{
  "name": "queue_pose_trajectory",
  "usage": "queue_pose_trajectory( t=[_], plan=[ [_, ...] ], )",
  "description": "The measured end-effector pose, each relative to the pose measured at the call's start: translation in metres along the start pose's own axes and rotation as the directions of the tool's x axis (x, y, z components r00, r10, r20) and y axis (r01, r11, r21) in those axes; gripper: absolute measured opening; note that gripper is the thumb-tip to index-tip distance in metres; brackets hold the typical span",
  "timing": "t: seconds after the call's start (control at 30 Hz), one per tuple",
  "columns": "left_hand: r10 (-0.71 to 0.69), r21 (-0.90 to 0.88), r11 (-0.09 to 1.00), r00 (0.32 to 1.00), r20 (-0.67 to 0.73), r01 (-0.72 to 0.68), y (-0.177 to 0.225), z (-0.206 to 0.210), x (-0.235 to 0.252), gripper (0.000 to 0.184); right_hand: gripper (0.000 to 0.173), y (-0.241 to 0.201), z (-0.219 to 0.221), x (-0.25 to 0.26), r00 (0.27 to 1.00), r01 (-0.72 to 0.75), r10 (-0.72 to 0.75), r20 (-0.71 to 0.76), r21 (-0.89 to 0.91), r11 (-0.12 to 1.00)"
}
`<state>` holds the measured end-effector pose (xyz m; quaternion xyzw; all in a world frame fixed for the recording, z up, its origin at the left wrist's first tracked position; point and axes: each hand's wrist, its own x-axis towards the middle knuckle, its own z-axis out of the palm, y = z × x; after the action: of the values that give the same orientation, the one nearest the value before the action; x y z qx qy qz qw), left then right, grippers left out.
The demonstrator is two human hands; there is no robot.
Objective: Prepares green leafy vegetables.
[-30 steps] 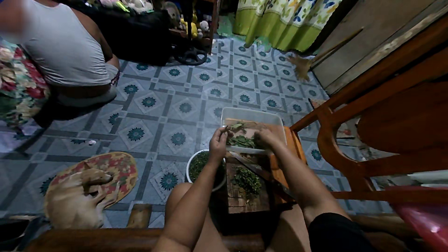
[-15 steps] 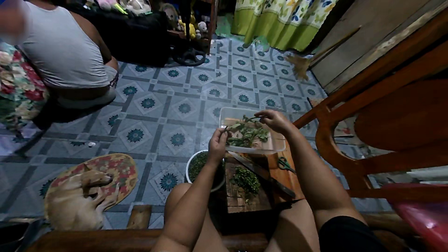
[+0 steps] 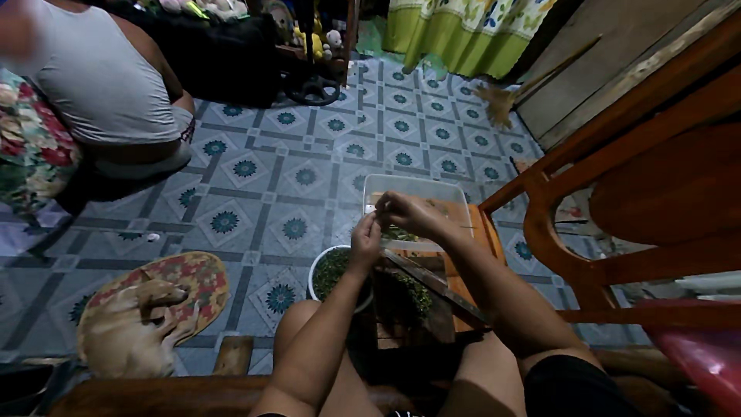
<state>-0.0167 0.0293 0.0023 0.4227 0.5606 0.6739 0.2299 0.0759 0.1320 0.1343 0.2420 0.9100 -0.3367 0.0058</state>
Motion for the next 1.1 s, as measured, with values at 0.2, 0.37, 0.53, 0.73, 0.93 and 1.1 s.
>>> queue_pose_trajectory(
  t=[0.2,0.37,0.53,0.73,0.93,1.1],
  plan=[
    [-0.099,-0.048,0.994,0.995,-0.032,0.098,-0.004,-0.007,0.007,0.032,0.029,0.079,0.01,0.023,0.992,-0.011,0.034,-0.124,0.176,0.984],
    [-0.149,-0.184,0.973,0.987,-0.054,0.137,-0.001,-0.01,0.01,0.031,0.028,0.13,0.052,0.042,0.977,-0.194,0.214,0.025,-0.331,0.924],
    [-0.215,-0.298,0.935,0.976,-0.044,0.193,-0.003,-0.011,0.01,0.036,0.029,0.143,0.041,0.043,0.969,-0.248,0.242,-0.056,-0.28,0.927],
    [-0.217,-0.33,0.923,0.976,-0.028,0.196,-0.008,-0.01,0.009,0.041,0.031,0.117,-0.033,0.017,0.922,-0.257,0.287,-0.26,0.144,0.956],
    [-0.174,-0.258,0.953,0.984,-0.028,0.161,0.003,-0.011,0.007,0.029,0.031,0.109,-0.056,-0.007,0.857,-0.135,0.345,-0.384,0.478,0.868],
    [-0.191,-0.209,0.962,0.98,-0.047,0.177,0.007,-0.009,0.008,0.02,0.034,0.104,-0.059,-0.02,0.841,-0.027,0.325,-0.432,0.568,0.823]
  ],
)
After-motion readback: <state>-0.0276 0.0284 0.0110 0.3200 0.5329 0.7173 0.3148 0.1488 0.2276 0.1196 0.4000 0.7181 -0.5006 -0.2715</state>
